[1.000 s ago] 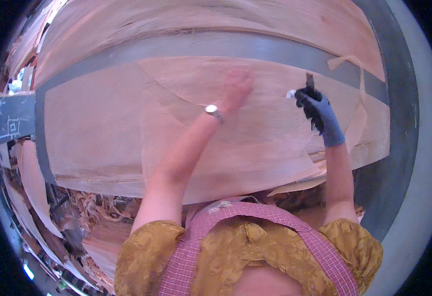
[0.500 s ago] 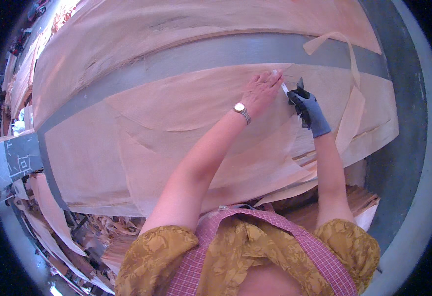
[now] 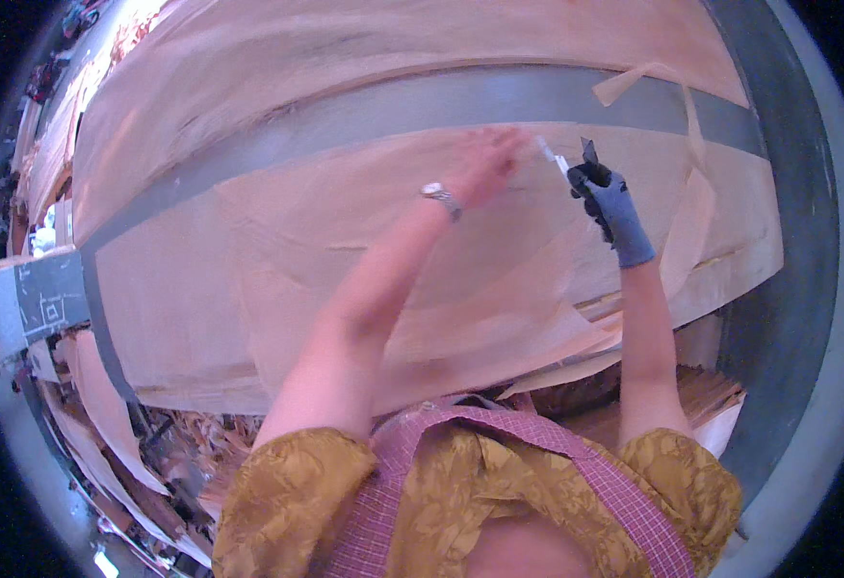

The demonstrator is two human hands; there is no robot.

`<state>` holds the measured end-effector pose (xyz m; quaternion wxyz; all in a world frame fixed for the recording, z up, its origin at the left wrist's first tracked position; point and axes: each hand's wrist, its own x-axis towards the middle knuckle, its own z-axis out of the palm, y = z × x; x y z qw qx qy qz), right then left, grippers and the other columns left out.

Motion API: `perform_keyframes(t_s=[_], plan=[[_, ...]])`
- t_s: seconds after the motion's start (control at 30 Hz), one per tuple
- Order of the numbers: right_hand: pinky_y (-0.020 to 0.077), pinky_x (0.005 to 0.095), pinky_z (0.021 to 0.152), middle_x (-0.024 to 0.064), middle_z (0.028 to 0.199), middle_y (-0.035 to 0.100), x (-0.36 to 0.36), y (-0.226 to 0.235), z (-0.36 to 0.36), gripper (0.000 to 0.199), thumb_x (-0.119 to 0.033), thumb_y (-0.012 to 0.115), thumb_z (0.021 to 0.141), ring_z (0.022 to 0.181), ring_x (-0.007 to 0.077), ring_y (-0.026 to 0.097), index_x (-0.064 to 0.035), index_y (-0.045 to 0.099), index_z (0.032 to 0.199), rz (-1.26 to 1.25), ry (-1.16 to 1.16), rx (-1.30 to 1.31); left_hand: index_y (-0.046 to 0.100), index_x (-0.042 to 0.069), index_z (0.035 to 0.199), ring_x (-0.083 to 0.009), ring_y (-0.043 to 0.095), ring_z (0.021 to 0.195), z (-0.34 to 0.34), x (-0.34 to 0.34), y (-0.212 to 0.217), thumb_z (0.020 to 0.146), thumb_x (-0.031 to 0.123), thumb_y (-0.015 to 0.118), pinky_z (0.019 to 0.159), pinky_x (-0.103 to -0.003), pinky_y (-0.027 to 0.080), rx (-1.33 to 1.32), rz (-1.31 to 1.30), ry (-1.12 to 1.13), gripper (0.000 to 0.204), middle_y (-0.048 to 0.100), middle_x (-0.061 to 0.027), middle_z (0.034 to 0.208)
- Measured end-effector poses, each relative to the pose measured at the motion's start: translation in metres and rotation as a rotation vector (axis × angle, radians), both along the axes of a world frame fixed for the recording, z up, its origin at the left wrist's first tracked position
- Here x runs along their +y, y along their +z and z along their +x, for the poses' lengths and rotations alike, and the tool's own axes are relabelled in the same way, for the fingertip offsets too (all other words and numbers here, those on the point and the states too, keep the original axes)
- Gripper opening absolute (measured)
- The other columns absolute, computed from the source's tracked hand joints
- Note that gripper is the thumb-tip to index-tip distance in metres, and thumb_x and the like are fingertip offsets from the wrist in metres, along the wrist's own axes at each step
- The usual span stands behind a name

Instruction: The person trims strips from wood veneer sheets using a utility knife and a measuring stick, then lifts and moves the sheets between stacks.

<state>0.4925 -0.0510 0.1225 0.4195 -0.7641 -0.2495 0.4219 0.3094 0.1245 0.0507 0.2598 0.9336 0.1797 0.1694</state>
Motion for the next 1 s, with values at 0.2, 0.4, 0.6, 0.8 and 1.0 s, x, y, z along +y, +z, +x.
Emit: perform_keyframes(t_s=[0.2, 0.4, 0.6, 0.8, 1.0], plan=[[0.0337, 0.0196, 0.045, -0.0027, 0.074, 0.063, 0.035, -0.016, -0.154, 0.016, -0.02, 0.064, 0.091, 0.05, 0.0028, 0.044, -0.01, 0.069, 0.104, 0.083, 0.018, 0.33, 0.049, 0.011, 0.136, -0.0294, 0.053, 0.121, -0.18, 0.005, -0.006, 0.087, 0.005, 0.053, 0.103, -0.046, 0.039, -0.025, 0.183, 0.354, 0.049, 0.052, -0.0113, 0.139], [0.0357, 0.0206, 0.045, -0.0018, 0.07, 0.061, 0.028, -0.047, -0.234, 0.017, -0.023, 0.065, 0.09, 0.051, 0.0048, 0.048, -0.0066, 0.067, 0.094, -0.019, -0.079, 0.331, 0.048, 0.014, 0.139, -0.0255, 0.05, 0.126, -0.213, -0.041, -0.008, 0.087, 0.009, 0.055, 0.104, -0.044, 0.038, -0.114, 0.081, 0.024, 0.052, 0.046, -0.0043, 0.145], [0.0382, 0.022, 0.045, -0.0016, 0.069, 0.062, 0.028, -0.022, -0.257, 0.017, -0.025, 0.067, 0.088, 0.051, 0.0062, 0.051, -0.0081, 0.067, 0.09, -0.109, -0.106, 0.203, 0.052, 0.015, 0.135, -0.0248, 0.046, 0.129, -0.221, -0.043, 0.0, 0.088, 0.027, 0.058, 0.103, -0.04, 0.038, 0.043, 0.226, -0.05, 0.048, 0.047, -0.0028, 0.144], [0.0402, 0.0225, 0.05, -0.0011, 0.071, 0.063, 0.001, -0.081, -0.208, 0.017, -0.025, 0.067, 0.089, 0.057, 0.0061, 0.054, -0.0087, 0.067, 0.094, -0.123, 0.426, -1.262, 0.053, 0.013, 0.133, -0.0261, 0.045, 0.129, -0.218, -0.047, -0.021, 0.088, 0.032, 0.06, 0.104, -0.041, 0.036, -0.029, 0.251, -0.061, 0.05, 0.049, -0.0051, 0.142], [0.0442, 0.0264, 0.058, 0.0016, 0.074, 0.064, 0.081, 0.0, -0.233, 0.02, -0.021, 0.065, 0.091, 0.065, 0.0085, 0.054, -0.0026, 0.066, 0.099, 0.036, 0.244, -0.232, 0.049, 0.011, 0.135, -0.0277, 0.041, 0.132, -0.243, -0.025, -0.002, 0.086, 0.031, 0.063, 0.107, -0.047, 0.032, -0.085, -0.073, -0.013, 0.055, 0.049, -0.0088, 0.14]])
